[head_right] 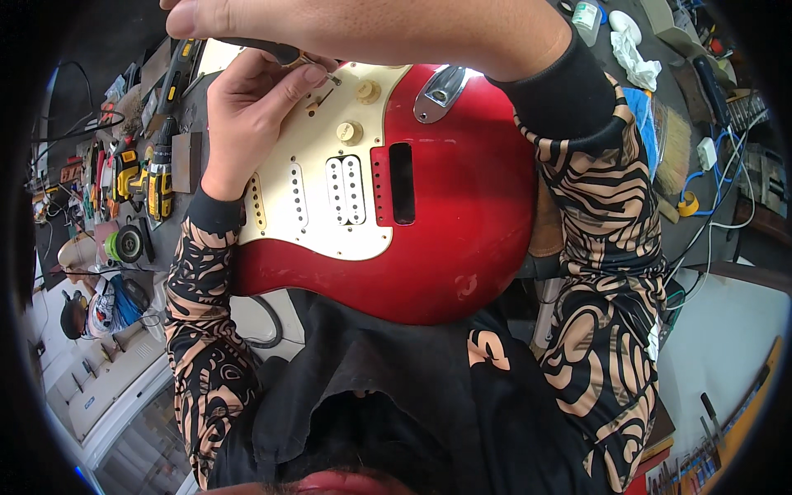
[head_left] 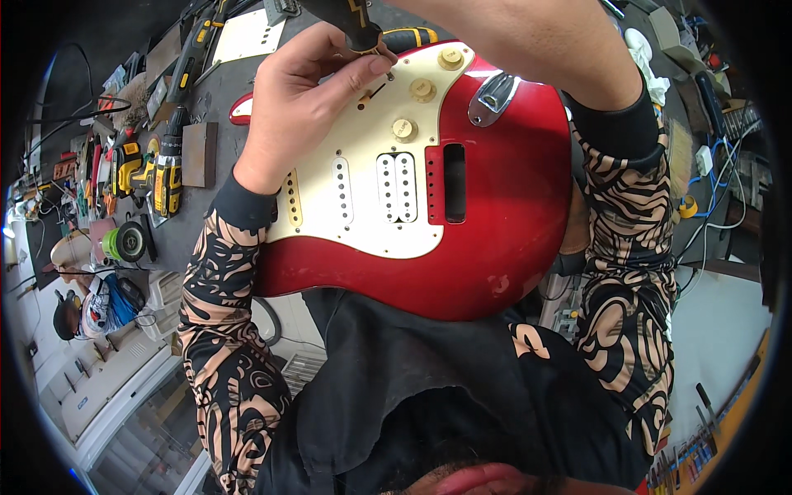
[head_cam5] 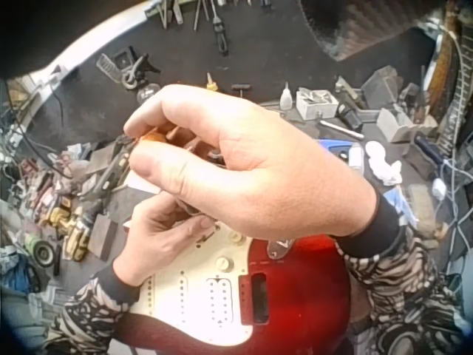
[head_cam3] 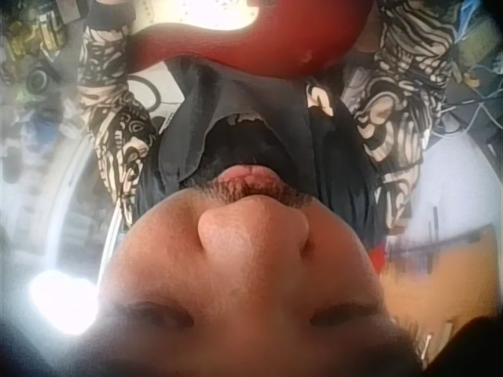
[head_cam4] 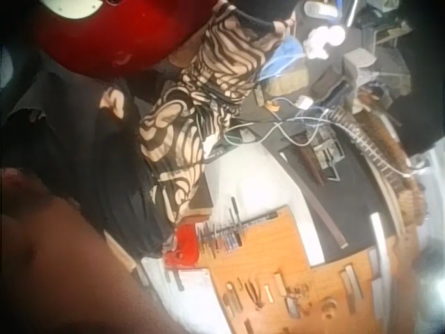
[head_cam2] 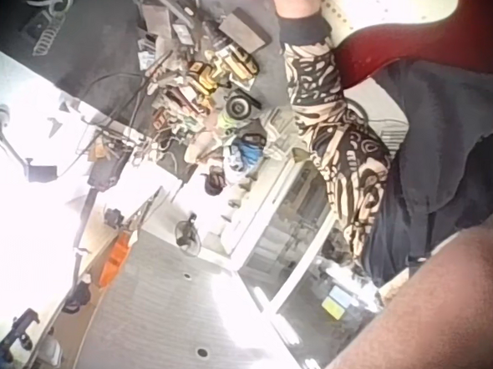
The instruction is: The person repairs a red electric guitar by using a screwdriver and a rotary tool to adjust the control knobs and pickguard. They also wipe the guitar's surface with a cloth and inspect the components throughout the process.
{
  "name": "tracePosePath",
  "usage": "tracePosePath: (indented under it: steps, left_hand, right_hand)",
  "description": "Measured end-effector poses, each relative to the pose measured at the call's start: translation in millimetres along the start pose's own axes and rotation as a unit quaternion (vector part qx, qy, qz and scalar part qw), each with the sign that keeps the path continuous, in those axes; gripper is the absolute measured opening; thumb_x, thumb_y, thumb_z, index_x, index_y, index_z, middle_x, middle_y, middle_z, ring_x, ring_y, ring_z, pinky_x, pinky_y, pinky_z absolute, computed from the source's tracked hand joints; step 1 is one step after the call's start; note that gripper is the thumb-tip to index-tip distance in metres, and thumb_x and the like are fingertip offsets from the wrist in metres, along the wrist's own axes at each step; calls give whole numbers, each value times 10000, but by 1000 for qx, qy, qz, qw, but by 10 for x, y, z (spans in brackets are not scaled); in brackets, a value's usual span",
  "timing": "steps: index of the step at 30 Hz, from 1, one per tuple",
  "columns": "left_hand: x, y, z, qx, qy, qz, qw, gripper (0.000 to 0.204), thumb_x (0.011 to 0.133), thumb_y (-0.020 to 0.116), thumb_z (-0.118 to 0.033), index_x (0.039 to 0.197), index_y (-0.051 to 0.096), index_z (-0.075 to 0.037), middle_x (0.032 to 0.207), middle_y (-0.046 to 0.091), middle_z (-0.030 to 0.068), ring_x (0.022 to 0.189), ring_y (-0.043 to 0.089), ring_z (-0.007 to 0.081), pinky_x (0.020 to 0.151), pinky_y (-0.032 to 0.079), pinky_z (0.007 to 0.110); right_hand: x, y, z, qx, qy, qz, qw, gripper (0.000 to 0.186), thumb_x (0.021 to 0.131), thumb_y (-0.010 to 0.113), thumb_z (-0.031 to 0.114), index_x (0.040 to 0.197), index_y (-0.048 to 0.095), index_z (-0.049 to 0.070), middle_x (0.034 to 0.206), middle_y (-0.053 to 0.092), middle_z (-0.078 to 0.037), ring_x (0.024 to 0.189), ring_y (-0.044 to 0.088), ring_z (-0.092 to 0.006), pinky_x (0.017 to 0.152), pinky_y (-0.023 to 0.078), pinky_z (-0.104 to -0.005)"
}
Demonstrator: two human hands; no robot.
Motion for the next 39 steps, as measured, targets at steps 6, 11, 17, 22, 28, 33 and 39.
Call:
tracePosePath:
  steps: [6, 11, 17, 22, 28, 33, 39]
  left_hand:
    - [5, 1, 32, 11, -27, 24, 999, 126, 1056, 715, 38, 1159, 662, 88, 1194, 789, 193, 1156, 773, 224, 955, 636, 304]
    - [-3, -8, 55, -7, -18, 24, 1000, 145, 1059, 710, 38, 1188, 667, 87, 1196, 784, 180, 1153, 773, 234, 971, 638, 315]
    - [-6, 2, 43, 6, -20, 26, 999, 194, 1059, 703, 46, 1246, 672, 88, 1207, 782, 164, 1149, 775, 242, 987, 638, 324]
    - [21, 14, 10, -22, 4, 7, 1000, 132, 1034, 767, -7, 1142, 705, 38, 1101, 829, 108, 1036, 782, 129, 884, 630, 265]
    - [-28, -18, 16, 49, -12, -1, 999, 205, 1009, 803, -24, 1205, 749, 4, 1085, 825, 66, 963, 766, 115, 824, 624, 267]
    - [-40, -36, 40, 58, -23, 1, 998, 219, 992, 824, -31, 1200, 767, 7, 1058, 818, 60, 933, 752, 107, 798, 614, 264]
    - [-27, -15, -7, 52, -19, -3, 998, 197, 984, 834, -40, 1169, 787, 12, 999, 816, 52, 876, 740, 94, 762, 591, 254]
  right_hand:
    - [-80, -8, 44, -86, -39, -69, 993, 367, 1141, 625, 251, 1372, 635, -34, 1165, 705, -99, 1088, 679, -167, 957, 563, -335]
    - [40, -58, -264, -32, -25, -23, 999, 357, 1147, 611, 246, 1378, 635, -26, 1188, 722, -102, 1083, 682, -151, 958, 560, -322]
    - [35, 16, -315, 14, -28, 22, 999, 336, 1120, 663, 247, 1345, 660, -3, 1109, 733, -82, 1018, 690, -146, 894, 570, -311]
    - [-60, -27, 0, -108, -22, 24, 994, 384, 1059, 755, 295, 1306, 668, 14, 1103, 705, -91, 993, 684, -156, 877, 567, -314]
    - [-29, -35, 41, -107, -61, -4, 992, 423, 978, 826, 249, 1301, 668, 28, 1117, 681, -94, 990, 677, -177, 894, 567, -325]
    - [-45, 74, 2, -65, -68, -38, 995, 380, 987, 772, 133, 1334, 661, 23, 1147, 722, -81, 1025, 698, -171, 918, 581, -331]
    - [6, 29, -153, 81, -155, 9, 985, 372, 994, 730, 77, 1352, 650, 14, 1142, 746, -82, 1039, 716, -175, 926, 591, -332]
Point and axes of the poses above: each hand's wrist, its own x-axis towards the middle knuckle, its own y-axis out of the palm, z = x × y, the point moved 10 cm from there along x, towards the middle knuckle
